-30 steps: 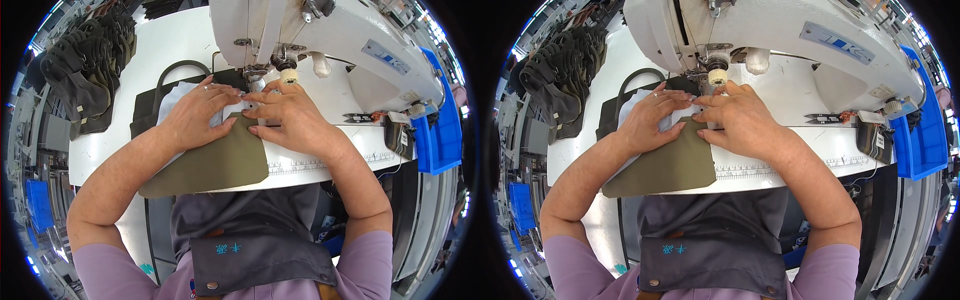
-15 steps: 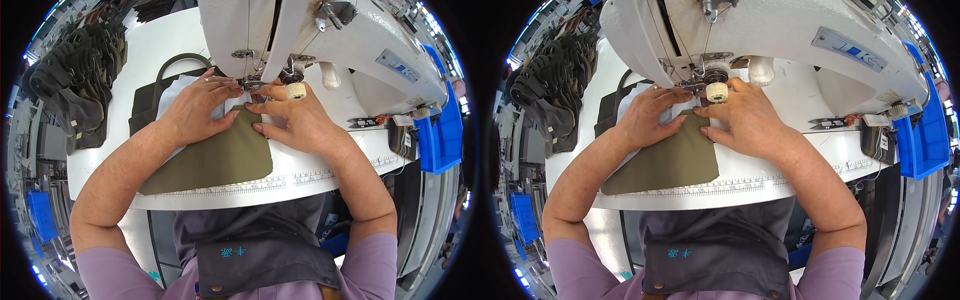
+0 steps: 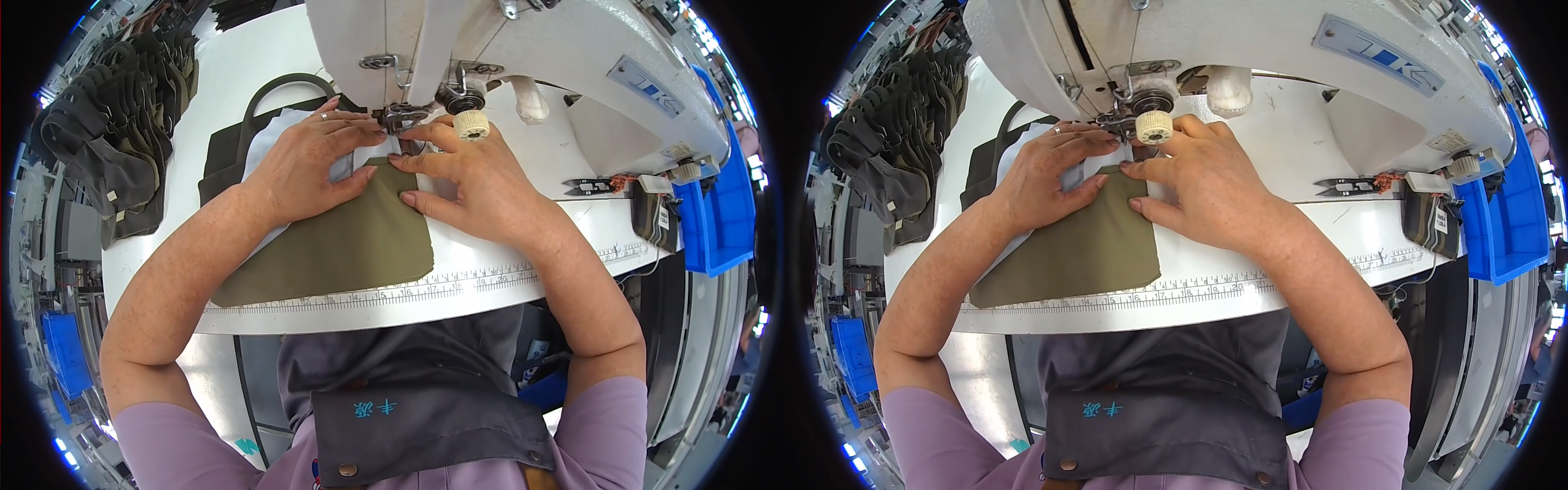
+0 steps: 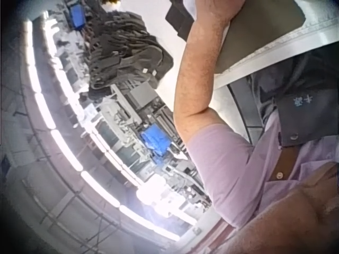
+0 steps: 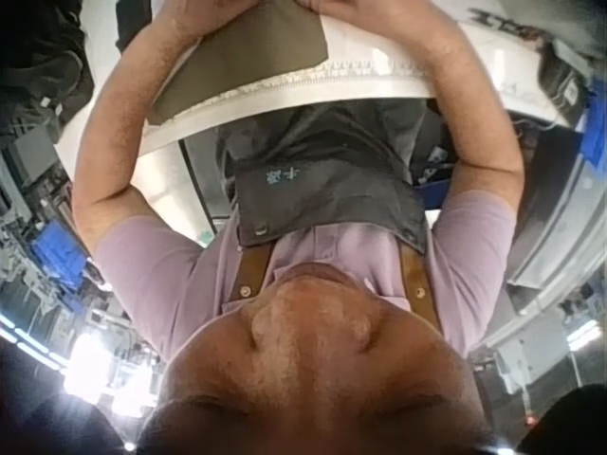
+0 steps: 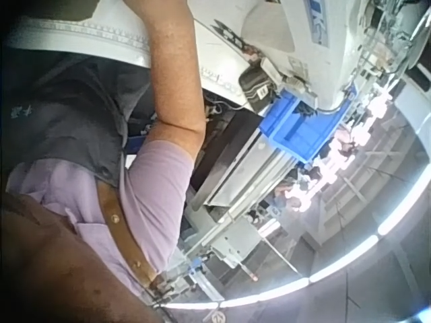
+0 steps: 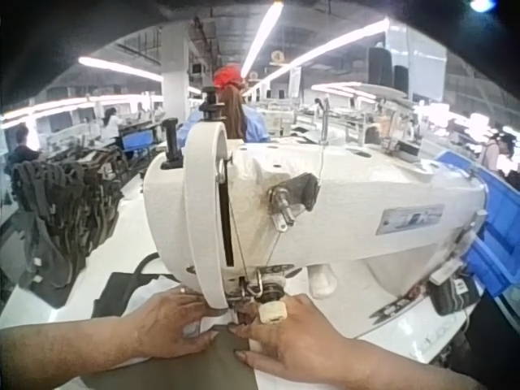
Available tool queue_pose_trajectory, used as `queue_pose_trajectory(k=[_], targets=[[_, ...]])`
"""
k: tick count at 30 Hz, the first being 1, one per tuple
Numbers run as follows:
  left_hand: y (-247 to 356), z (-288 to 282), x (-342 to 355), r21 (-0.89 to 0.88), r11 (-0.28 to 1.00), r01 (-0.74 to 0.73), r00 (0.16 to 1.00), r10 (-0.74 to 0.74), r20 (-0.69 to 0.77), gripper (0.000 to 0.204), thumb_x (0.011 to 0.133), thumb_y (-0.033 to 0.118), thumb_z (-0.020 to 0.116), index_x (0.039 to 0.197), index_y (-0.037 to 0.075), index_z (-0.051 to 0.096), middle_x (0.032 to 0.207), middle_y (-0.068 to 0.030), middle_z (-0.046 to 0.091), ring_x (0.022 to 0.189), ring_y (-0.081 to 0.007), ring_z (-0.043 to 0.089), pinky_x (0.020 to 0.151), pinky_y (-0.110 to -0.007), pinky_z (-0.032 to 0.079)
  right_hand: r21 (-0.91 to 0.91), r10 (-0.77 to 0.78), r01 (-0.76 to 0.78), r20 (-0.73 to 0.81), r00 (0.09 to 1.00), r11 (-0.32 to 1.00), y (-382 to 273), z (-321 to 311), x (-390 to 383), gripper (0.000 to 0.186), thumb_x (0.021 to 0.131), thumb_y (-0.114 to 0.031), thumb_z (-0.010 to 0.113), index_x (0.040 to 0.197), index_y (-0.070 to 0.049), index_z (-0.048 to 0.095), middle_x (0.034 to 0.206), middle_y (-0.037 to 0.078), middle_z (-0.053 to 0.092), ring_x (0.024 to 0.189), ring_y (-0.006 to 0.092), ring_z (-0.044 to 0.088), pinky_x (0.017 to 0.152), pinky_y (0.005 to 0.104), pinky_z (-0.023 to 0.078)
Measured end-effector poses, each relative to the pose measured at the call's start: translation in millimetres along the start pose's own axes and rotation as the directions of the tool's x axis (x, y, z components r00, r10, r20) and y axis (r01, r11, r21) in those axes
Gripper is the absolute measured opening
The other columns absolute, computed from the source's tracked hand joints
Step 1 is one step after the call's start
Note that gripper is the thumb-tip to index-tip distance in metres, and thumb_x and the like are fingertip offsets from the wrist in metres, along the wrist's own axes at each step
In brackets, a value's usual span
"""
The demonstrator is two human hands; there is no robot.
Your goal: Sewing and assembling components of leather or fabric bags using an industrial sewing machine.
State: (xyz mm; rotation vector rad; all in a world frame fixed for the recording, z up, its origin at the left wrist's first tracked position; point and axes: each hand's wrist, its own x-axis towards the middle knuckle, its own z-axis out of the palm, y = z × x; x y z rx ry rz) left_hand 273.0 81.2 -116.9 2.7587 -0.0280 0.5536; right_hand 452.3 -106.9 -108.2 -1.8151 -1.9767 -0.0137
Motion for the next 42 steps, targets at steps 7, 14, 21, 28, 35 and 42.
queue_pose_trajectory(k=[7, 14, 21, 28, 35, 42], targets=[[3.6, -0.6, -2.3, 0.011, 1.0, 0.027, 1.0, -0.027, 0.01, 0.037, 0.082, 0.013, 0.075, 0.118, 0.008, 0.069, 0.127, -0.009, 0.069, 0.125, -0.0308, 0.061, 0.116, -0.055, 0.037, -0.031, 0.014, -0.014, 0.005, 1.0, 0.999, 0.4, -2.2, 0.7, 0.033, 0.084, -0.035, 0.074, 0.113, -0.019, 0.079, 0.109, 0.004, 0.067, 0.11, 0.0246, 0.056, 0.092, 0.0397, 0.043], [3.9, 0.2, -1.2, 0.003, 0.999, 0.033, 0.999, -0.033, 0.009, 0.037, 0.082, 0.013, 0.075, 0.119, 0.008, 0.069, 0.127, -0.0083, 0.069, 0.126, -0.0295, 0.06, 0.116, -0.055, 0.037, -0.027, 0.018, -0.019, -0.014, 1.0, 0.999, -1.0, 0.1, -1.9, 0.032, 0.084, -0.036, 0.074, 0.111, -0.019, 0.079, 0.111, 0.004, 0.066, 0.11, 0.0242, 0.056, 0.093, 0.0396, 0.042], [2.7, 2.0, -2.0, 0.023, 0.999, 0.023, 1.0, -0.023, -0.001, 0.038, 0.083, 0.013, 0.075, 0.12, 0.008, 0.069, 0.127, -0.0069, 0.069, 0.127, -0.0286, 0.06, 0.117, -0.055, 0.037, -0.023, 0.007, -0.008, -0.037, 0.999, 1.0, -0.4, 1.8, -1.6, 0.032, 0.084, -0.035, 0.074, 0.111, -0.018, 0.079, 0.113, 0.004, 0.067, 0.111, 0.0241, 0.056, 0.094, 0.0392, 0.042], [1.3, 2.7, -1.9, 0.018, 1.0, 0.023, 1.0, -0.023, 0.0, 0.037, 0.084, 0.014, 0.075, 0.12, 0.008, 0.07, 0.127, -0.0069, 0.069, 0.127, -0.0285, 0.06, 0.117, -0.054, 0.037, -0.033, 0.023, -0.024, -0.03, 0.999, 0.999, -1.7, 1.3, -1.5, 0.032, 0.084, -0.035, 0.075, 0.11, -0.018, 0.079, 0.114, 0.004, 0.067, 0.11, 0.0237, 0.056, 0.093, 0.0389, 0.042], [0.3, 2.4, -2.2, 0.051, 0.998, 0.022, 1.0, -0.023, 0.012, 0.036, 0.087, 0.021, 0.073, 0.121, 0.009, 0.07, 0.127, -0.0064, 0.068, 0.126, -0.0256, 0.06, 0.119, -0.051, 0.036, -0.026, 0.002, -0.003, -0.056, 0.998, 1.0, 0.0, 3.5, -1.5, 0.032, 0.084, -0.035, 0.074, 0.11, -0.018, 0.079, 0.113, 0.004, 0.068, 0.109, 0.0234, 0.056, 0.093, 0.0388, 0.042], [0.2, 3.8, 0.7, 0.054, 0.999, 0.01, 1.0, -0.01, -0.005, 0.036, 0.086, 0.016, 0.072, 0.121, 0.007, 0.07, 0.124, -0.0116, 0.069, 0.125, -0.031, 0.06, 0.116, -0.053, 0.039, -0.049, 0.003, -0.006, -0.06, 0.998, 0.999, -1.1, 1.3, -0.2, 0.031, 0.085, -0.035, 0.073, 0.11, -0.017, 0.079, 0.106, 0.004, 0.067, 0.107, 0.0236, 0.057, 0.092, 0.0386, 0.042]])
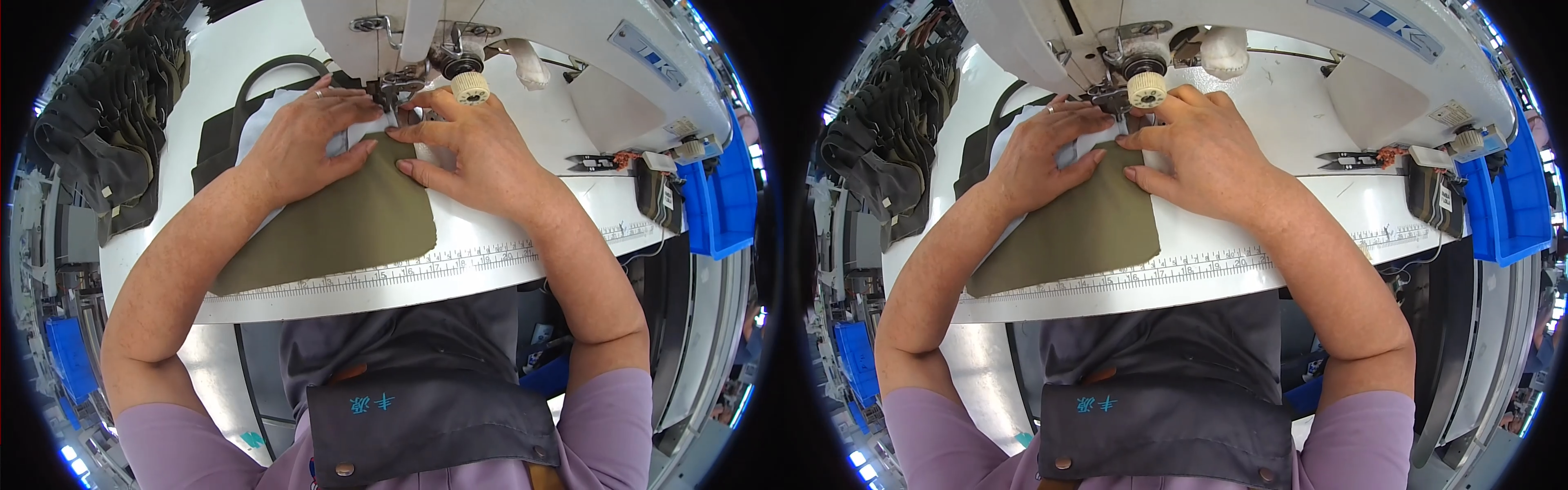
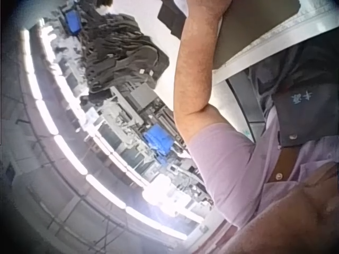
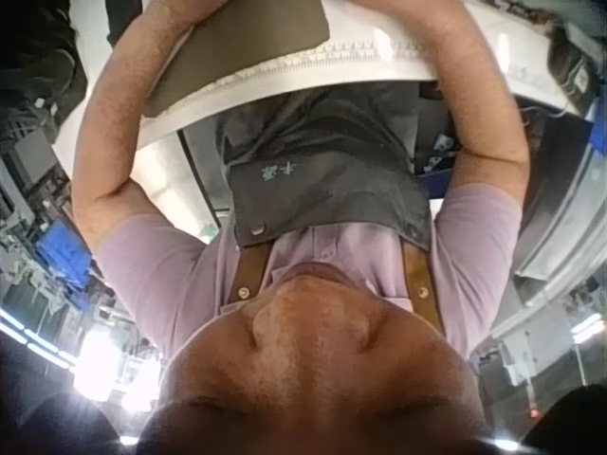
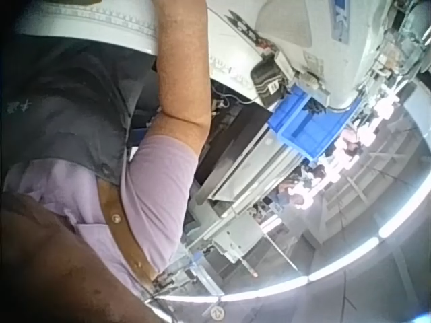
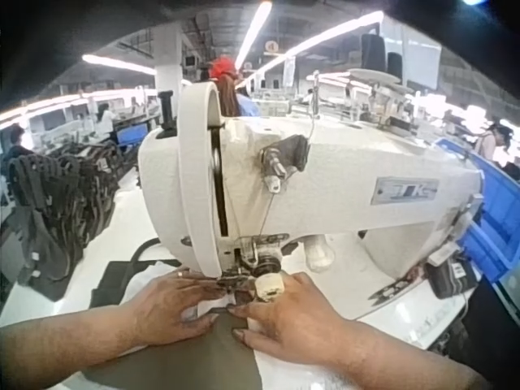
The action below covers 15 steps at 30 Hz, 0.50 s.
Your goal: Sewing and assembling components of leather or fabric bags using an industrial sewing machine.
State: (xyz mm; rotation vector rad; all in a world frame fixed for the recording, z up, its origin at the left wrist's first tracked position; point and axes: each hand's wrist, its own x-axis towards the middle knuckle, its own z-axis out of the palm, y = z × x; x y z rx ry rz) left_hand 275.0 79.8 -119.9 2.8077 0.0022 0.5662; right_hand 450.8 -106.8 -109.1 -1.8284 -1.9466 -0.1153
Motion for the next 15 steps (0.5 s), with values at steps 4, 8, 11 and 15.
queue_pose_trajectory(k=[4, 8, 11, 15], targets=[[-0.2, -0.8, 2.0, 0.007, 1.0, 0.01, 1.0, -0.01, 0.005, 0.036, 0.087, 0.018, 0.071, 0.121, 0.007, 0.07, 0.123, -0.0129, 0.069, 0.125, -0.0329, 0.06, 0.116, -0.052, 0.039, -0.016, 0.004, -0.004, 0.0, 1.0, 1.0, 0.7, 0.8, -0.6, 0.031, 0.086, -0.035, 0.072, 0.111, -0.017, 0.079, 0.104, 0.005, 0.066, 0.106, 0.0237, 0.057, 0.091, 0.0388, 0.041], [-1.5, -0.2, 0.8, 0.02, 1.0, -0.008, 1.0, 0.008, -0.007, 0.035, 0.088, 0.019, 0.07, 0.121, 0.007, 0.07, 0.124, -0.0127, 0.069, 0.126, -0.0328, 0.06, 0.116, -0.053, 0.038, -0.026, 0.003, -0.003, -0.001, 1.0, 1.0, -1.6, 1.5, -2.3, 0.031, 0.085, -0.033, 0.073, 0.11, -0.016, 0.079, 0.103, 0.004, 0.066, 0.105, 0.0232, 0.057, 0.09, 0.0391, 0.042], [-1.8, -2.0, 0.7, 0.046, 0.998, -0.04, 0.999, 0.04, 0.005, 0.033, 0.088, 0.019, 0.071, 0.12, 0.01, 0.071, 0.124, -0.0128, 0.069, 0.125, -0.0328, 0.06, 0.116, -0.052, 0.038, -0.039, -0.078, 0.075, -0.092, 0.993, 0.996, -3.1, 3.8, -5.5, 0.027, 0.085, -0.03, 0.073, 0.107, -0.014, 0.079, 0.102, 0.004, 0.067, 0.101, 0.0222, 0.058, 0.09, 0.0386, 0.042], [-7.7, -4.9, 1.3, 0.027, 0.999, -0.022, 0.999, 0.02, 0.049, 0.023, 0.091, 0.022, 0.07, 0.112, 0.014, 0.074, 0.124, -0.0112, 0.069, 0.123, -0.0276, 0.061, 0.118, -0.052, 0.036, -0.088, -0.112, 0.104, -0.093, 0.989, 0.991, -4.7, 3.3, -1.8, 0.024, 0.084, -0.027, 0.074, 0.103, -0.014, 0.079, 0.098, 0.002, 0.068, 0.096, 0.0216, 0.059, 0.088, 0.0376, 0.043]])
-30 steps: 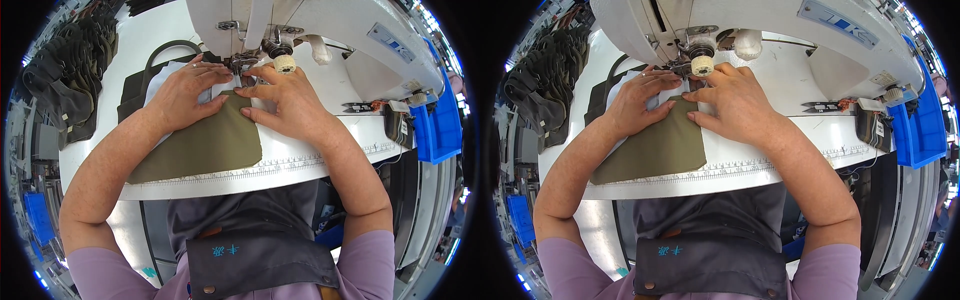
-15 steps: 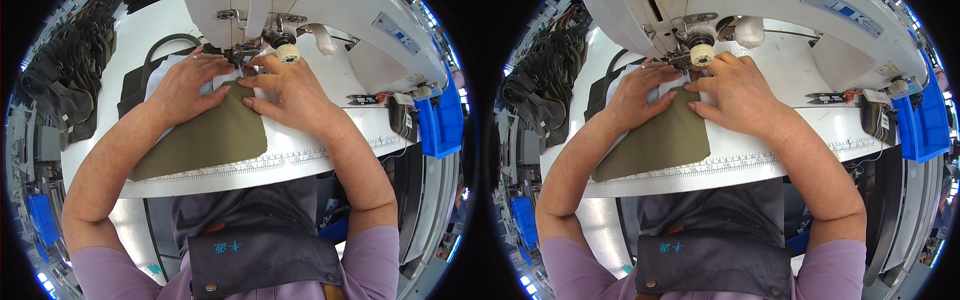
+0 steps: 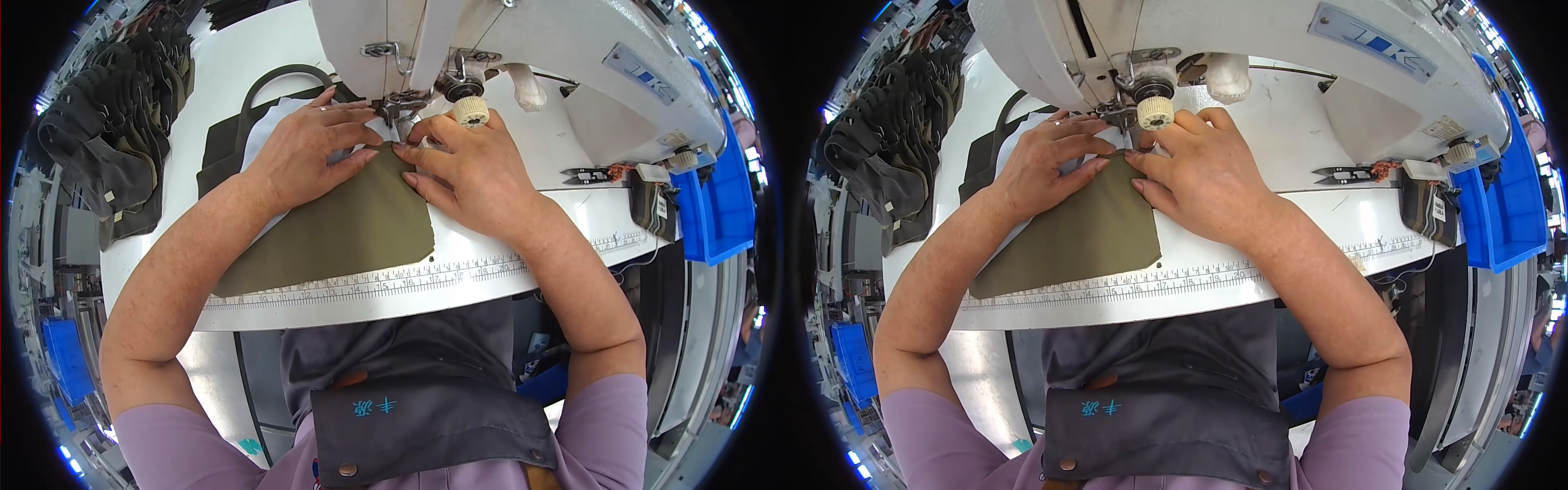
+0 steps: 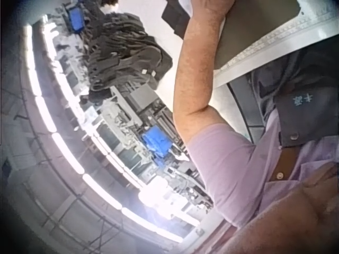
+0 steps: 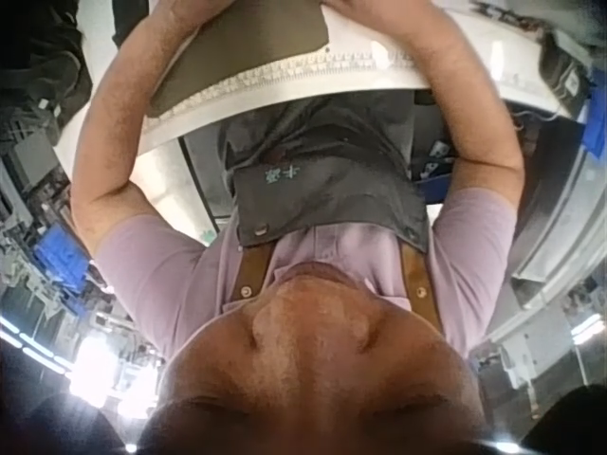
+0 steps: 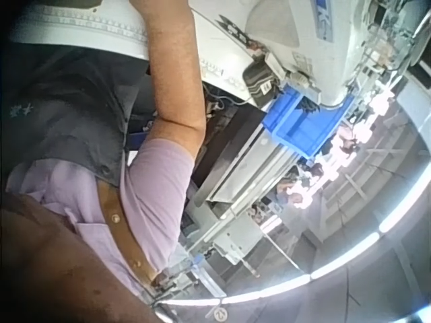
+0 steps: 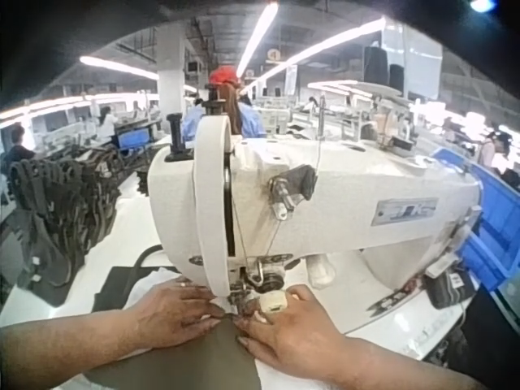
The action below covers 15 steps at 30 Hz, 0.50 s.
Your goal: Sewing and assembling components of leather or fabric bags using an industrial sewing machine.
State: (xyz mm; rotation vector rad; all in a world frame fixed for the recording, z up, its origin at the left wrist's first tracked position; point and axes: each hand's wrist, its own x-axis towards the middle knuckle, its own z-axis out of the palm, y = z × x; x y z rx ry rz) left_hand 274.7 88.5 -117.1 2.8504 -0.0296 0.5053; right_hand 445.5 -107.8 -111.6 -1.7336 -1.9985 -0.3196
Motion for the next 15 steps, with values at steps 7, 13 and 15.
queue_pose_trajectory(k=[7, 13, 15], targets=[[-15.3, 1.0, 10.8, 0.023, 0.996, -0.089, 0.992, 0.091, -0.091, 0.016, 0.087, 0.015, 0.073, 0.102, 0.01, 0.077, 0.104, -0.0091, 0.072, 0.096, -0.0309, 0.067, 0.084, -0.041, 0.054, -0.147, 0.019, -0.022, -0.026, 0.999, 0.989, 2.8, 6.2, 7.3, 0.026, 0.087, -0.031, 0.072, 0.105, -0.013, 0.078, 0.084, 0.003, 0.064, 0.09, 0.0224, 0.058, 0.082, 0.0378, 0.044], [-20.1, -4.6, 19.7, 0.071, 0.991, -0.109, 0.994, 0.111, -0.014, 0.014, 0.092, 0.019, 0.067, 0.1, 0.011, 0.076, 0.107, -0.0058, 0.069, 0.107, -0.0267, 0.065, 0.115, -0.046, 0.041, -0.184, 0.033, -0.042, -0.05, 0.998, 0.982, 7.7, 9.3, 8.4, 0.029, 0.088, -0.033, 0.071, 0.109, -0.013, 0.078, 0.087, 0.005, 0.065, 0.092, 0.0236, 0.057, 0.08, 0.0384, 0.045], [-26.0, -3.7, 19.8, 0.096, 0.985, -0.143, 0.989, 0.146, -0.02, 0.014, 0.092, 0.02, 0.068, 0.101, 0.012, 0.076, 0.108, -0.005, 0.069, 0.109, -0.0259, 0.064, 0.115, -0.045, 0.041, -0.18, 0.042, -0.05, -0.049, 0.998, 0.982, 7.0, 9.1, 8.6, 0.03, 0.089, -0.033, 0.071, 0.11, -0.014, 0.077, 0.089, 0.006, 0.065, 0.093, 0.0239, 0.057, 0.081, 0.0386, 0.045]])
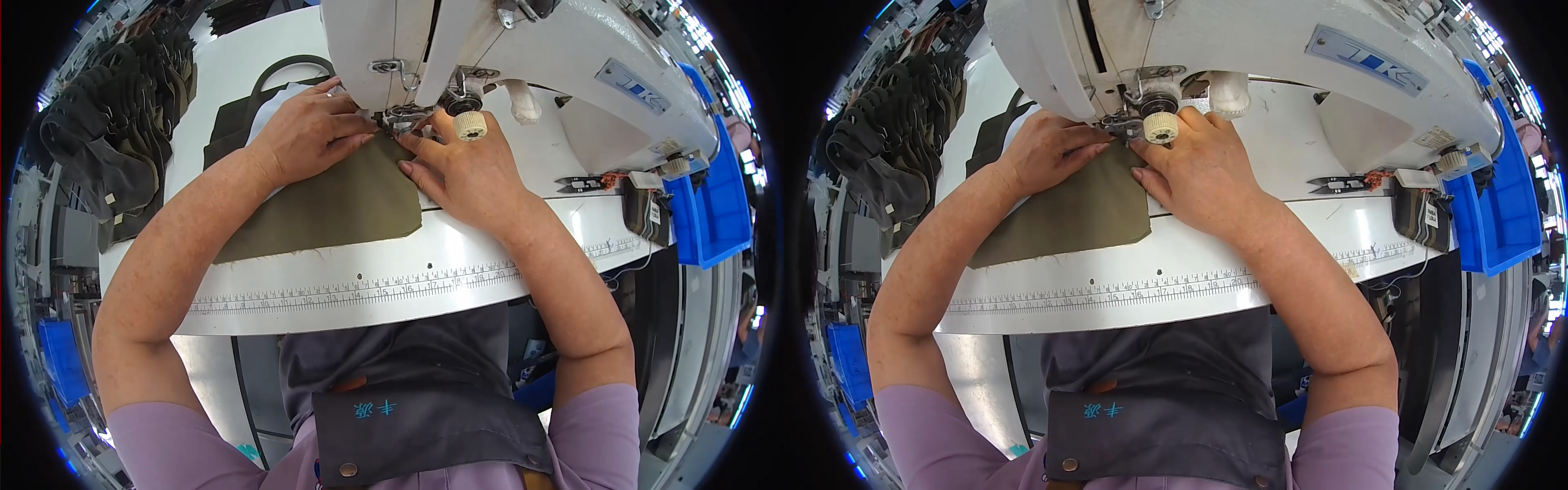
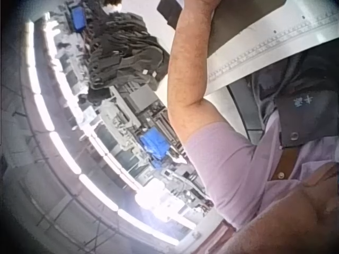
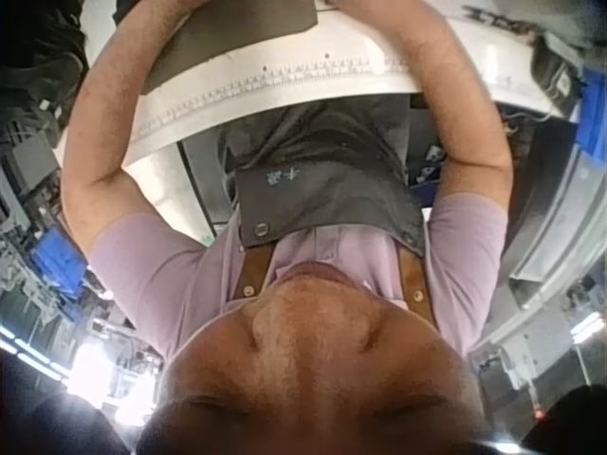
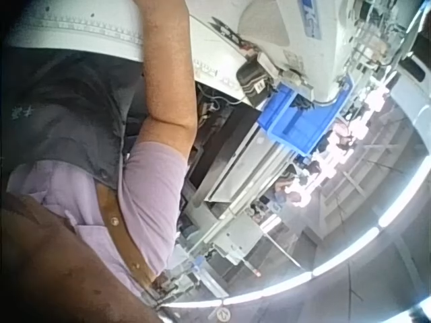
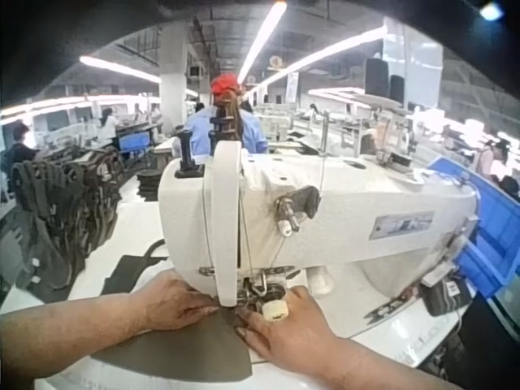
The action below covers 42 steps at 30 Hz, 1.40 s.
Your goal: Sewing and assembling components of leather or fabric bags using an industrial sewing machine.
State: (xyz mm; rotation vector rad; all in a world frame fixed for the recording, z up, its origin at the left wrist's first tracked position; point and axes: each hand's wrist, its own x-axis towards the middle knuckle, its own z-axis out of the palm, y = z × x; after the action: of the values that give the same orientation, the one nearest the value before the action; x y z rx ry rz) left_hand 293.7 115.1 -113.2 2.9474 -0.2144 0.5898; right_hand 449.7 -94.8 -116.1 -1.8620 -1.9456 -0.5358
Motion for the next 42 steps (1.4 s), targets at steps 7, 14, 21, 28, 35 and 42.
queue_pose_trajectory(k=[7, 14, 21, 28, 35, 42], targets=[[-25.9, -3.6, 8.1, 0.249, 0.932, -0.262, 0.965, 0.252, 0.071, 0.02, 0.095, 0.031, 0.062, 0.104, 0.019, 0.076, 0.12, 0.0012, 0.066, 0.121, -0.0202, 0.058, 0.116, -0.042, 0.04, 0.092, 0.013, -0.012, -0.013, 1.0, 0.996, 0.5, -0.4, -3.8, 0.03, 0.086, -0.03, 0.073, 0.11, -0.014, 0.076, 0.092, 0.006, 0.065, 0.094, 0.0248, 0.057, 0.081, 0.0401, 0.045], [-5.5, -6.7, 2.2, 0.413, 0.907, -0.087, 0.995, 0.102, -0.013, 0.02, 0.096, 0.029, 0.061, 0.103, 0.019, 0.076, 0.125, -0.0013, 0.063, 0.128, -0.0186, 0.053, 0.117, -0.042, 0.036, 0.124, 0.003, -0.003, -0.002, 1.0, 0.992, 0.0, -3.1, 2.7, 0.028, 0.083, -0.026, 0.074, 0.107, -0.013, 0.076, 0.091, 0.006, 0.064, 0.094, 0.0253, 0.058, 0.079, 0.0408, 0.046], [84.5, 15.1, -11.5, -0.276, 0.854, 0.441, 0.855, -0.494, -0.161, 0.024, 0.087, 0.017, 0.073, 0.108, 0.006, 0.074, 0.124, -0.0122, 0.061, 0.12, -0.0316, 0.057, 0.106, -0.045, 0.043, 0.197, 0.016, -0.023, 0.038, 0.999, 0.98, 7.3, -0.1, 0.2, 0.026, 0.082, -0.022, 0.074, 0.106, -0.012, 0.075, 0.094, 0.006, 0.065, 0.095, 0.0268, 0.058, 0.078, 0.0417, 0.047], [12.2, -7.6, -21.1, -0.43, 0.876, 0.218, 0.976, -0.198, 0.092, 0.028, 0.087, 0.018, 0.074, 0.113, 0.006, 0.072, 0.126, -0.0118, 0.063, 0.12, -0.0312, 0.059, 0.116, -0.052, 0.034, 0.292, 0.057, -0.077, 0.076, 0.995, 0.953, 0.1, -0.6, -3.9, 0.025, 0.084, -0.023, 0.074, 0.106, -0.012, 0.077, 0.098, 0.006, 0.069, 0.095, 0.0274, 0.058, 0.083, 0.0417, 0.044], [55.9, 14.8, -14.3, 0.031, 0.994, 0.104, 0.988, -0.1, -0.116, 0.03, 0.082, 0.009, 0.068, 0.111, 0.005, 0.073, 0.123, -0.0067, 0.067, 0.113, -0.0245, 0.065, 0.105, -0.04, 0.049, 0.273, 0.058, -0.082, 0.092, 0.994, 0.959, 2.2, -0.7, -5.5, 0.025, 0.085, -0.024, 0.074, 0.107, -0.013, 0.077, 0.101, 0.004, 0.07, 0.095, 0.0273, 0.057, 0.082, 0.0415, 0.043], [28.6, 6.0, -16.0, -0.201, 0.975, 0.09, 0.992, -0.106, -0.074, 0.028, 0.083, -0.005, 0.062, 0.107, 0.002, 0.075, 0.114, -0.01, 0.072, 0.1, -0.0291, 0.07, 0.086, -0.037, 0.059, 0.241, 0.041, -0.071, 0.125, 0.991, 0.968, -2.7, -3.5, -4.2, 0.029, 0.086, -0.028, 0.074, 0.111, -0.014, 0.077, 0.102, 0.006, 0.07, 0.096, 0.0276, 0.058, 0.083, 0.0408, 0.043]])
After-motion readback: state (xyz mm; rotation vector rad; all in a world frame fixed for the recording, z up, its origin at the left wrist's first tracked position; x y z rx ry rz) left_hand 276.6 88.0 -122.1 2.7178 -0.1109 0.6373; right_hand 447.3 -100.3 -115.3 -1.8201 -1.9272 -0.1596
